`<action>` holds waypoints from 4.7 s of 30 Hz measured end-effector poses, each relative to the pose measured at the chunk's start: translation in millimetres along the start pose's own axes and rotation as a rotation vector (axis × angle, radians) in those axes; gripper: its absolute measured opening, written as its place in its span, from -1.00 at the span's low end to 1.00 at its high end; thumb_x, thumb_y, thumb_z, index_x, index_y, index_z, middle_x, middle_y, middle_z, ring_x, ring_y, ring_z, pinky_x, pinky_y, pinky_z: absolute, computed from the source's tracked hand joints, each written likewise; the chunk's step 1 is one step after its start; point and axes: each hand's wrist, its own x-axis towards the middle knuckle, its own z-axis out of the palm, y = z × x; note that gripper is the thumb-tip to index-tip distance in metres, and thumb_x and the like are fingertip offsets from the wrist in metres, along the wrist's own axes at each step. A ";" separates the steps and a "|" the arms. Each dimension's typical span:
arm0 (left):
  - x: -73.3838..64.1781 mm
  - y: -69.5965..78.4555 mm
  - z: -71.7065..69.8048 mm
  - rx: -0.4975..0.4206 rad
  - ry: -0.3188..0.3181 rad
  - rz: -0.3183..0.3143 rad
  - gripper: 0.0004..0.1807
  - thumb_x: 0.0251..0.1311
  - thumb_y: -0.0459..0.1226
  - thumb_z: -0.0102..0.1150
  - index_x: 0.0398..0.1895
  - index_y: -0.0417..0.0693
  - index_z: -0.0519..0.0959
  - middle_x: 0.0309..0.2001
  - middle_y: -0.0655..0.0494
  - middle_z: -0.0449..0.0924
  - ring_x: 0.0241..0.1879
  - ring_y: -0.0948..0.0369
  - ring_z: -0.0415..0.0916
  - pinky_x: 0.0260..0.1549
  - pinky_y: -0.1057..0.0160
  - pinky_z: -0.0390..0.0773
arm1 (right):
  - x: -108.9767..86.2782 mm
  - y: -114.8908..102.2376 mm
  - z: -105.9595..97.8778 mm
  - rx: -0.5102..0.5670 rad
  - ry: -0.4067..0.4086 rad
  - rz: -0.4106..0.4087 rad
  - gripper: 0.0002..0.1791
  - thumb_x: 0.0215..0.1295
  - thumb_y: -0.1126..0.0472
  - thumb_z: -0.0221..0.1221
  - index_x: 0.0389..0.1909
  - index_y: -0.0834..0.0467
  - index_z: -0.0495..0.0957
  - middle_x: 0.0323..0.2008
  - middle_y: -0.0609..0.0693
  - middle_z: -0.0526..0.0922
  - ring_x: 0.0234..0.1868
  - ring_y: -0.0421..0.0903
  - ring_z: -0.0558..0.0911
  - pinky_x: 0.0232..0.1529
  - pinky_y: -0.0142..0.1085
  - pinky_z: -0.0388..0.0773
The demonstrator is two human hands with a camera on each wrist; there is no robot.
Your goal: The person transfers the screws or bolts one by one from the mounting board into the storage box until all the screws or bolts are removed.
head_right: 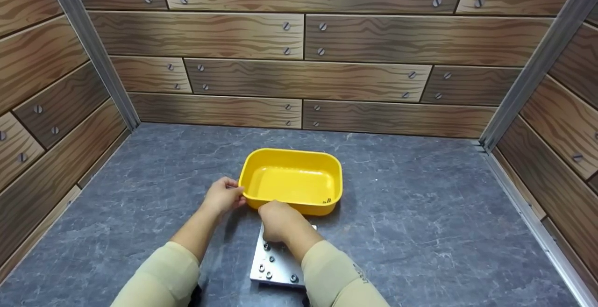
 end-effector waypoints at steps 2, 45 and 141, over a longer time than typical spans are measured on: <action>0.0 -0.2 0.4 -0.007 -0.001 0.004 -0.90 0.14 -0.48 0.04 -0.29 -0.31 0.37 -0.46 -0.06 0.42 -0.61 0.23 0.47 -0.48 0.28 0.64 | -0.4 -0.5 -0.7 0.005 0.002 0.002 -0.80 -0.13 0.31 0.25 -0.57 0.04 0.40 -0.66 -0.13 0.40 -0.61 -0.17 0.39 -0.61 -0.35 0.35; 1.8 0.8 0.5 0.022 -0.010 -0.015 -0.87 0.14 -0.46 0.07 -0.26 -0.31 0.39 -0.46 -0.06 0.45 -0.62 0.26 0.48 -0.43 0.27 0.64 | -9.5 15.3 -33.2 0.074 0.128 -0.020 -0.89 -0.05 0.37 0.19 -0.53 0.08 0.51 -0.61 -0.17 0.48 -0.50 -0.18 0.44 -0.42 -0.30 0.46; 1.3 -0.4 0.1 0.032 -0.008 -0.001 -0.85 0.15 -0.44 0.07 -0.22 -0.31 0.39 -0.45 -0.08 0.46 -0.60 0.23 0.50 -0.45 0.27 0.64 | -39.0 61.9 -41.3 0.154 0.126 0.094 -0.87 0.04 0.39 0.21 -0.55 0.11 0.51 -0.61 -0.12 0.46 -0.52 -0.15 0.41 -0.49 -0.32 0.42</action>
